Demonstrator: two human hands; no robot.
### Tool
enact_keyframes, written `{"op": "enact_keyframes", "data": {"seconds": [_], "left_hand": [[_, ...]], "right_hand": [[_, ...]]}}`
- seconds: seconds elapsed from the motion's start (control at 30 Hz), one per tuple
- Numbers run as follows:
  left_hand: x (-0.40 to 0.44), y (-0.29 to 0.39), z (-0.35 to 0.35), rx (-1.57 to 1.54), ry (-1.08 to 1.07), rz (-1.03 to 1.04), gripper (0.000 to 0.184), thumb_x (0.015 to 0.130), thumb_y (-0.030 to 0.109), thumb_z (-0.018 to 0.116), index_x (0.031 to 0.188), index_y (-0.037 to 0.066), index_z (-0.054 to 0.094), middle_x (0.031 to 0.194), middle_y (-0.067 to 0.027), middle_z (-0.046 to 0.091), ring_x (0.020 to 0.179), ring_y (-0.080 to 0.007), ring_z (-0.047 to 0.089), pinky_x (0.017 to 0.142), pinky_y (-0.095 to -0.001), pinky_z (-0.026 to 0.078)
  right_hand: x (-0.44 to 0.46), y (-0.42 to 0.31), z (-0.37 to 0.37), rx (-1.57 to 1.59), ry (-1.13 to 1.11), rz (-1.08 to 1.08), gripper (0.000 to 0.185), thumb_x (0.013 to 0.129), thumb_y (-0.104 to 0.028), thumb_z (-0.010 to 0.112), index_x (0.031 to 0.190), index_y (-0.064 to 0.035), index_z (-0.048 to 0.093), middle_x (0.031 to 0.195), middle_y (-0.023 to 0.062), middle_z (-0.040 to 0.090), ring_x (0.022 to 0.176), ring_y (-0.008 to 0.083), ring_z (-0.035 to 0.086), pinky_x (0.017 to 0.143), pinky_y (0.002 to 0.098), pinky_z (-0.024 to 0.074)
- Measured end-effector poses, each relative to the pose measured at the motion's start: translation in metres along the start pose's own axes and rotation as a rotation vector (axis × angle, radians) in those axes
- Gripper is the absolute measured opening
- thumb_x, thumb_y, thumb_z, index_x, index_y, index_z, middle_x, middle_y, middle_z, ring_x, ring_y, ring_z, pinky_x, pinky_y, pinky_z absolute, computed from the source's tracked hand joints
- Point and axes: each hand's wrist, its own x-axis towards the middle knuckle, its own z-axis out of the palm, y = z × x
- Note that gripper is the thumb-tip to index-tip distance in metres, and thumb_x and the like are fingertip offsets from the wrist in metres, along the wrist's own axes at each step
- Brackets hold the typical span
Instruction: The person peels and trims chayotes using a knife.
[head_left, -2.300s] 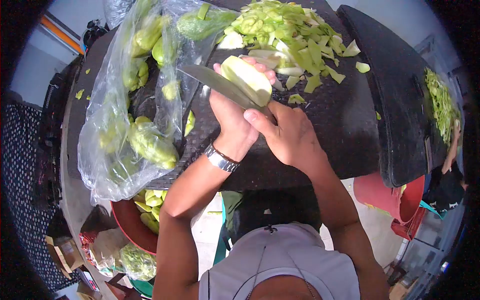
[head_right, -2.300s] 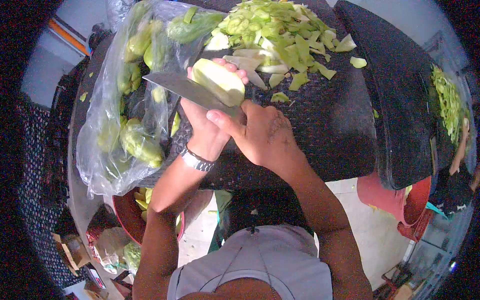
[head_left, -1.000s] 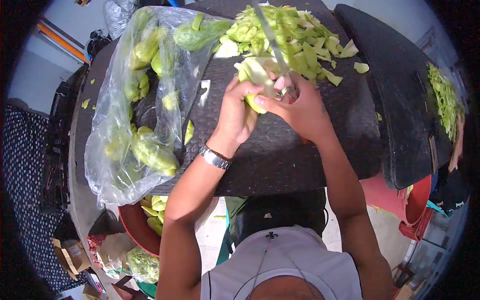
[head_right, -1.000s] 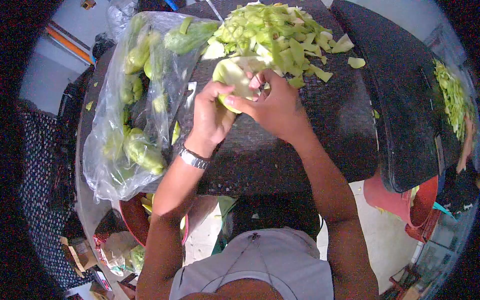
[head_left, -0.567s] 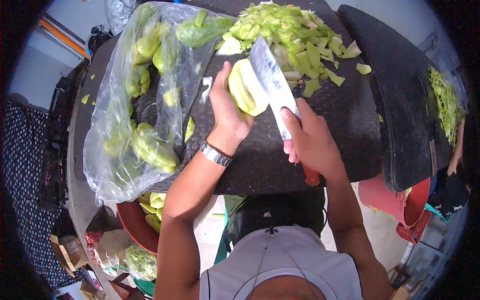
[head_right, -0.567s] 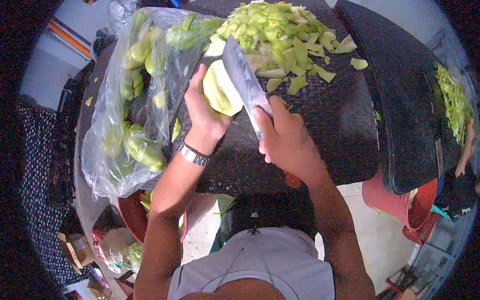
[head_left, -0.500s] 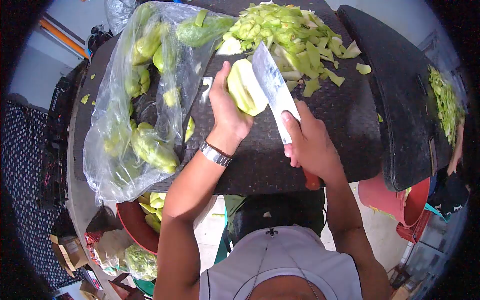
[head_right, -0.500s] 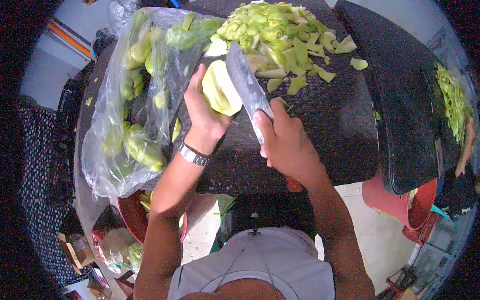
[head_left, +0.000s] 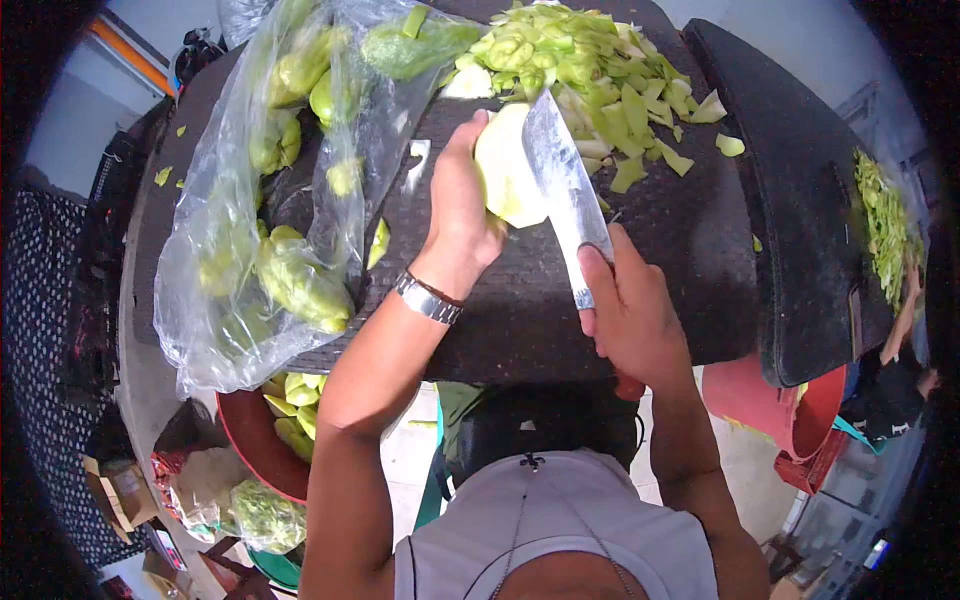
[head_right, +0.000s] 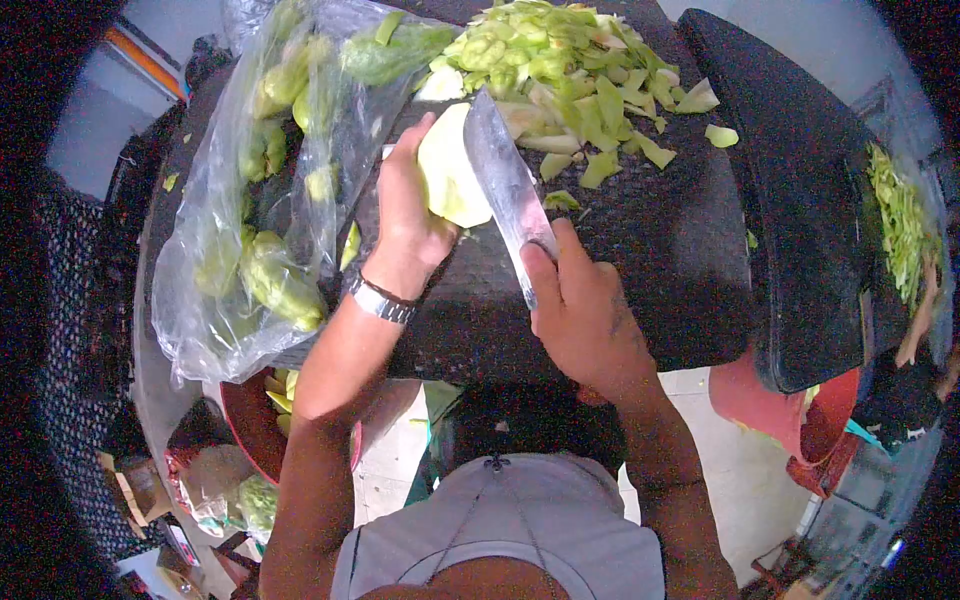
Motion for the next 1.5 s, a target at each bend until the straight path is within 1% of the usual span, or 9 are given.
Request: {"op": "enact_keyframes", "data": {"seconds": [0.37, 0.57, 0.83, 1.0, 1.1, 1.2, 1.3, 1.43, 1.5], "left_hand": [[0.0, -0.005, -0.005, -0.143, -0.054, -0.063, 0.036, 0.1, 0.039, 0.057, 0.11, 0.007, 0.067, 0.104, -0.0073, 0.074, 0.094, -0.0231, 0.073, 0.089, -0.0404, 0.059], [0.004, -0.007, -0.005, -0.064, -0.057, -0.04, 0.04, 0.103, 0.041, 0.052, 0.11, 0.004, 0.067, 0.099, -0.0097, 0.074, 0.086, -0.0242, 0.074, 0.082, -0.0395, 0.061], [-0.004, -0.004, 0.0, 0.043, -0.063, -0.046, 0.053, 0.109, 0.049, 0.038, 0.119, 0.004, 0.062, 0.104, -0.0106, 0.072, 0.093, -0.0215, 0.073, 0.082, -0.0371, 0.061], [-0.013, -0.01, 0.007, 0.067, -0.039, -0.052, 0.055, 0.111, 0.051, 0.033, 0.125, 0.005, 0.059, 0.107, -0.0101, 0.07, 0.094, -0.0204, 0.072, 0.082, -0.0361, 0.06], [-0.015, -0.026, 0.007, 0.052, -0.017, -0.107, 0.058, 0.109, 0.055, 0.034, 0.126, 0.006, 0.06, 0.104, -0.0089, 0.071, 0.09, -0.02, 0.071, 0.081, -0.0361, 0.059], [-0.012, -0.028, 0.006, 0.021, -0.029, -0.057, 0.062, 0.106, 0.061, 0.04, 0.121, 0.006, 0.064, 0.099, -0.0076, 0.073, 0.087, -0.0209, 0.072, 0.082, -0.0369, 0.058], [-0.012, -0.033, 0.005, 0.071, -0.003, -0.011, 0.062, 0.106, 0.061, 0.04, 0.12, 0.006, 0.064, 0.097, -0.0075, 0.072, 0.085, -0.0205, 0.07, 0.08, -0.0365, 0.057], [-0.011, -0.026, 0.001, 0.19, -0.036, 0.022, 0.052, 0.107, 0.053, 0.046, 0.118, 0.005, 0.064, 0.097, -0.0073, 0.071, 0.085, -0.0202, 0.069, 0.078, -0.0354, 0.055], [-0.011, -0.026, 0.0, 0.147, -0.059, 0.006, 0.04, 0.105, 0.041, 0.055, 0.118, 0.005, 0.064, 0.099, -0.0079, 0.07, 0.087, -0.0199, 0.069, 0.079, -0.0348, 0.056]], "right_hand": [[0.001, 0.0, 0.0, -0.01, 0.005, -0.001, 0.028, 0.107, -0.028, 0.05, 0.116, -0.0024, 0.049, 0.078, 0.0309, 0.065, 0.081, 0.0537, 0.066, 0.068, 0.0616, 0.0492], [-0.002, 0.002, 0.001, -0.114, 0.022, 0.024, 0.03, 0.107, -0.03, 0.05, 0.117, -0.002, 0.051, 0.086, 0.0341, 0.066, 0.085, 0.0561, 0.064, 0.072, 0.0627, 0.0482], [0.005, 0.012, 0.002, 0.03, -0.064, 0.03, 0.036, 0.107, -0.03, 0.049, 0.123, 0.0017, 0.052, 0.089, 0.0356, 0.065, 0.083, 0.0566, 0.064, 0.072, 0.0595, 0.0501], [0.003, -0.001, 0.002, 0.206, -0.097, 0.066, 0.035, 0.108, -0.028, 0.048, 0.125, 0.0025, 0.051, 0.081, 0.0249, 0.066, 0.067, 0.0377, 0.07, 0.061, 0.0491, 0.0543], [0.018, 0.007, 0.006, 0.265, -0.092, 0.07, 0.035, 0.109, -0.028, 0.048, 0.126, 0.0021, 0.052, 0.077, 0.0178, 0.064, 0.058, 0.0246, 0.066, 0.053, 0.0404, 0.0533], [0.022, 0.012, 0.01, 0.414, -0.161, 0.073, 0.036, 0.109, -0.028, 0.047, 0.127, 0.0016, 0.052, 0.076, 0.014, 0.062, 0.052, 0.0208, 0.061, 0.048, 0.0366, 0.0507], [0.032, 0.018, 0.019, 0.475, -0.123, -0.062, 0.036, 0.11, -0.028, 0.044, 0.132, -0.0013, 0.052, 0.075, 0.0086, 0.06, 0.047, 0.0155, 0.056, 0.042, 0.0316, 0.0464], [0.031, 0.006, 0.014, 0.515, -0.198, -0.024, 0.037, 0.11, -0.029, 0.044, 0.136, -0.0033, 0.051, 0.075, 0.0059, 0.059, 0.045, 0.0124, 0.052, 0.041, 0.0286, 0.0442], [0.032, 0.007, 0.014, 0.522, -0.205, -0.018, 0.036, 0.111, -0.029, 0.043, 0.133, -0.0024, 0.052, 0.073, 0.0053, 0.057, 0.043, 0.012, 0.05, 0.039, 0.0286, 0.0437]]}}
